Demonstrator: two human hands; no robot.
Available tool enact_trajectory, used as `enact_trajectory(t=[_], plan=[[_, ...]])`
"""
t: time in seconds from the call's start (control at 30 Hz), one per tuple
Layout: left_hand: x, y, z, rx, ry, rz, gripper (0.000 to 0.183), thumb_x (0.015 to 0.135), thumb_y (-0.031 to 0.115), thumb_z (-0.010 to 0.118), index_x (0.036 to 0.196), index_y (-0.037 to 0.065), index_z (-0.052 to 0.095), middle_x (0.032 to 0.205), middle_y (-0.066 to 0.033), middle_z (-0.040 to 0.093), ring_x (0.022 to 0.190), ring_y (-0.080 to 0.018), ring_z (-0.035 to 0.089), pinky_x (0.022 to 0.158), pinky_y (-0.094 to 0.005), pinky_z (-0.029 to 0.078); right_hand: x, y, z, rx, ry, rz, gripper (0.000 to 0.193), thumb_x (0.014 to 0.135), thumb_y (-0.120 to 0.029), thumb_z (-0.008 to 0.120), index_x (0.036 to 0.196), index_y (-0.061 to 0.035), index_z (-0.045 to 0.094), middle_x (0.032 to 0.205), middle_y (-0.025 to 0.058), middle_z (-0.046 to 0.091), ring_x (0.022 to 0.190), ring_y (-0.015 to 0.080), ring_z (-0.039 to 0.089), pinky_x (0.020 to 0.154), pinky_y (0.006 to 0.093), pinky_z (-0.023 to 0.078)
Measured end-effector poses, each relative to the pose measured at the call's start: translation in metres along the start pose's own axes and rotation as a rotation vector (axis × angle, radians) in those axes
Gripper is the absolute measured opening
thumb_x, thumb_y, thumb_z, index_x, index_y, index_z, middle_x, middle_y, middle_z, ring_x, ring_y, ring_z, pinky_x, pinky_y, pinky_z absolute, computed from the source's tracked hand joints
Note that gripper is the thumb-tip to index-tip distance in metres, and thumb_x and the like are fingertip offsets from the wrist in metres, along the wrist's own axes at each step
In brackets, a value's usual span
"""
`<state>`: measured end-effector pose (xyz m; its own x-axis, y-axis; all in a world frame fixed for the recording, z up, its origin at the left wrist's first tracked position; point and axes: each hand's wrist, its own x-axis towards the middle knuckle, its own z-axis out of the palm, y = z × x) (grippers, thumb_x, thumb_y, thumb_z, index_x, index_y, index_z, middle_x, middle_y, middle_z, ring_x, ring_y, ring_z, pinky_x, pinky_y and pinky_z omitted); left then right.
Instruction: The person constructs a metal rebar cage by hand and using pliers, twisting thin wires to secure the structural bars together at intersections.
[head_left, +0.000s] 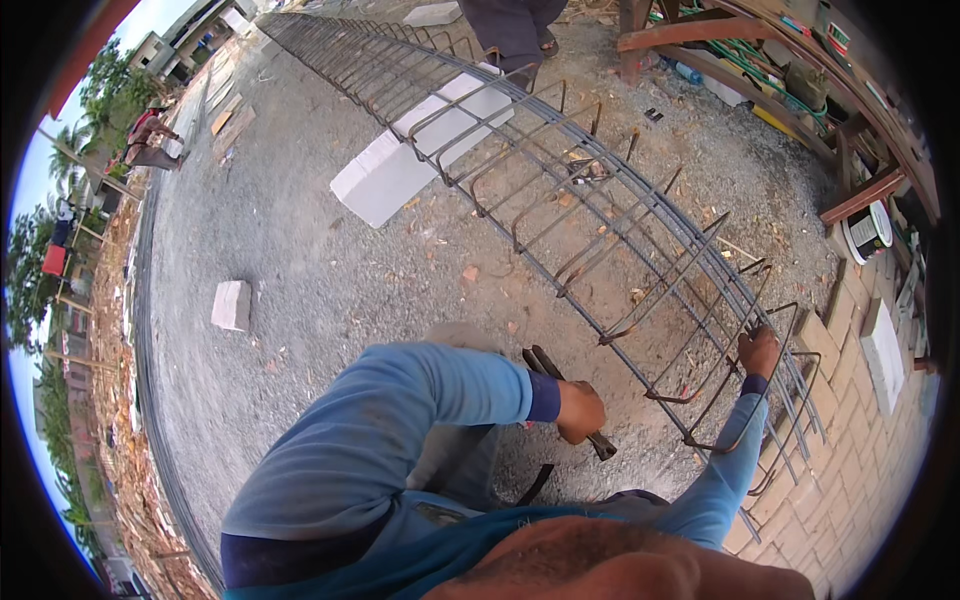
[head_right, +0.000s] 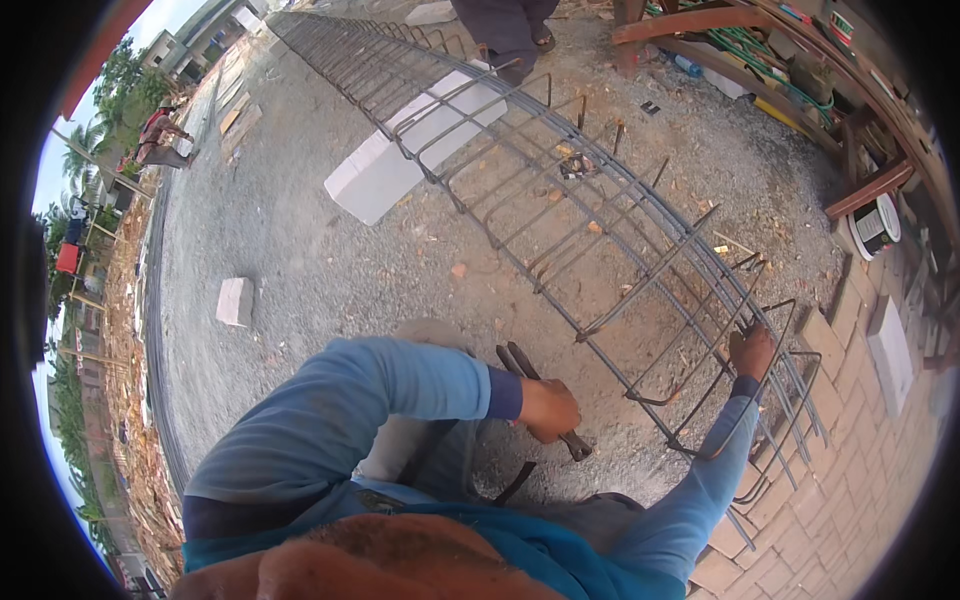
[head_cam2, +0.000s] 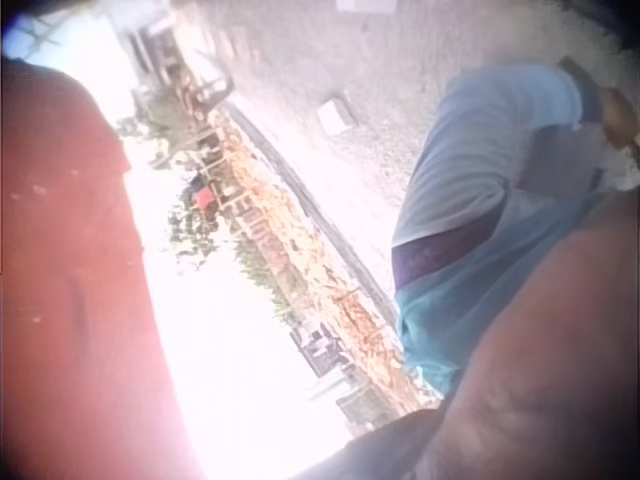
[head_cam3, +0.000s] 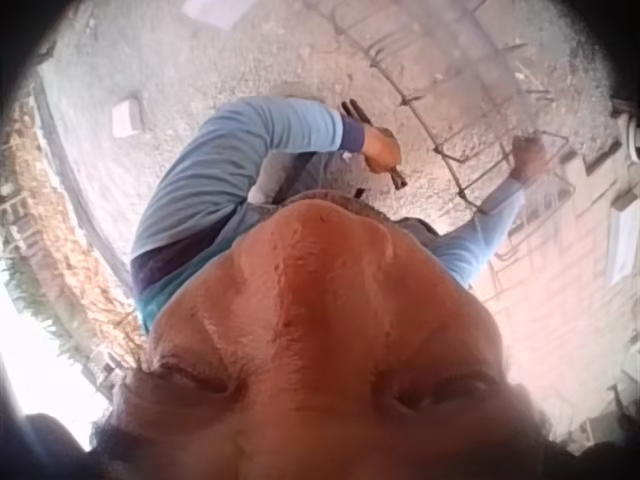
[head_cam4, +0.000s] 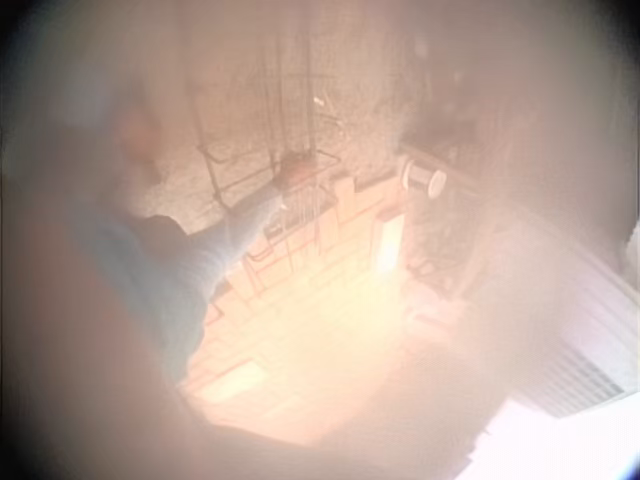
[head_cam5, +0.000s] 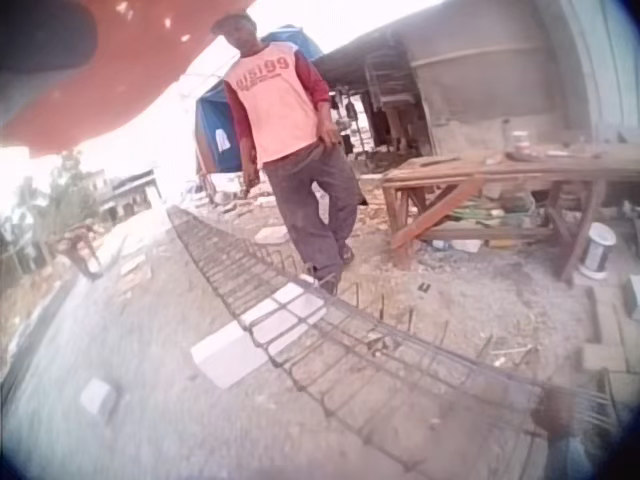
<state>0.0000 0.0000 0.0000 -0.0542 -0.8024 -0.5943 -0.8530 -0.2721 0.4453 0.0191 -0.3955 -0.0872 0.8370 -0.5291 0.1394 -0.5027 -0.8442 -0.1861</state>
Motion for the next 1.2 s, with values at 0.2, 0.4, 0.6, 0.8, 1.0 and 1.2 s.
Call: enact_trajectory(t=[0.2, 0.4, 0.6, 0.8, 1.0, 1.2], plan=[[0.007, 0.012, -0.005, 0.060, -0.063, -0.010, 0.021, 0.069, 0.016, 0.062, 0.082, 0.002, 0.072, 0.080, -0.0169, 0.069, 0.080, -0.0326, 0.068, 0.068, -0.0420, 0.053, -0.036, -0.028, -0.028, 0.283, -0.080, -0.065, 0.028, 0.072, -0.029, 0.067, 0.079, -0.0026, 0.060, 0.073, 0.0173, 0.064, 0.071, 0.0365, 0.063, 0.066, 0.0449, 0.049], [0.030, 0.038, -0.007, 0.117, -0.026, 0.090, 0.021, 0.067, 0.016, 0.063, 0.080, 0.003, 0.073, 0.077, -0.0158, 0.069, 0.078, -0.0328, 0.068, 0.066, -0.0431, 0.053, -0.062, -0.038, -0.054, 0.321, -0.018, -0.163, 0.034, 0.073, -0.031, 0.069, 0.074, 0.0004, 0.056, 0.067, 0.0178, 0.059, 0.061, 0.0314, 0.058, 0.061, 0.0398, 0.047], [0.047, 0.053, -0.004, 0.146, -0.056, 0.117, 0.023, 0.066, 0.018, 0.063, 0.081, 0.004, 0.073, 0.078, -0.0157, 0.069, 0.078, -0.0325, 0.068, 0.065, -0.0442, 0.053, -0.087, -0.052, -0.074, 0.389, -0.057, -0.194, 0.036, 0.076, -0.030, 0.070, 0.072, 0.0022, 0.056, 0.063, 0.0174, 0.057, 0.056, 0.0279, 0.055, 0.057, 0.0379, 0.046], [0.057, 0.068, 0.002, 0.215, -0.078, 0.176, 0.023, 0.065, 0.019, 0.063, 0.079, 0.004, 0.073, 0.078, -0.0150, 0.069, 0.078, -0.0315, 0.068, 0.063, -0.0454, 0.053, -0.095, -0.051, -0.070, 0.524, -0.515, -0.278, 0.048, 0.081, -0.037, 0.070, 0.063, 0.0050, 0.056, 0.051, 0.0102, 0.042, 0.050, 0.0169, 0.034, 0.047, 0.0387, 0.030], [0.055, 0.072, 0.001, 0.232, -0.016, 0.220, 0.024, 0.066, 0.019, 0.063, 0.082, 0.004, 0.073, 0.079, -0.0149, 0.070, 0.079, -0.0324, 0.068, 0.064, -0.0457, 0.053, -0.082, -0.057, -0.055, 0.446, -0.435, -0.259, 0.045, 0.080, -0.040, 0.072, 0.075, 0.0032, 0.063, 0.061, 0.0195, 0.057, 0.055, 0.0284, 0.055, 0.055, 0.0409, 0.042], [0.048, 0.058, 0.003, 0.197, -0.060, 0.114, 0.024, 0.070, 0.019, 0.063, 0.085, 0.004, 0.073, 0.086, -0.0155, 0.070, 0.086, -0.0318, 0.068, 0.070, -0.0447, 0.053, -0.080, -0.079, -0.046, 0.402, -0.297, -0.193, 0.046, 0.080, -0.044, 0.070, 0.085, 0.0018, 0.065, 0.074, 0.0199, 0.066, 0.071, 0.0344, 0.066, 0.064, 0.0402, 0.050]])
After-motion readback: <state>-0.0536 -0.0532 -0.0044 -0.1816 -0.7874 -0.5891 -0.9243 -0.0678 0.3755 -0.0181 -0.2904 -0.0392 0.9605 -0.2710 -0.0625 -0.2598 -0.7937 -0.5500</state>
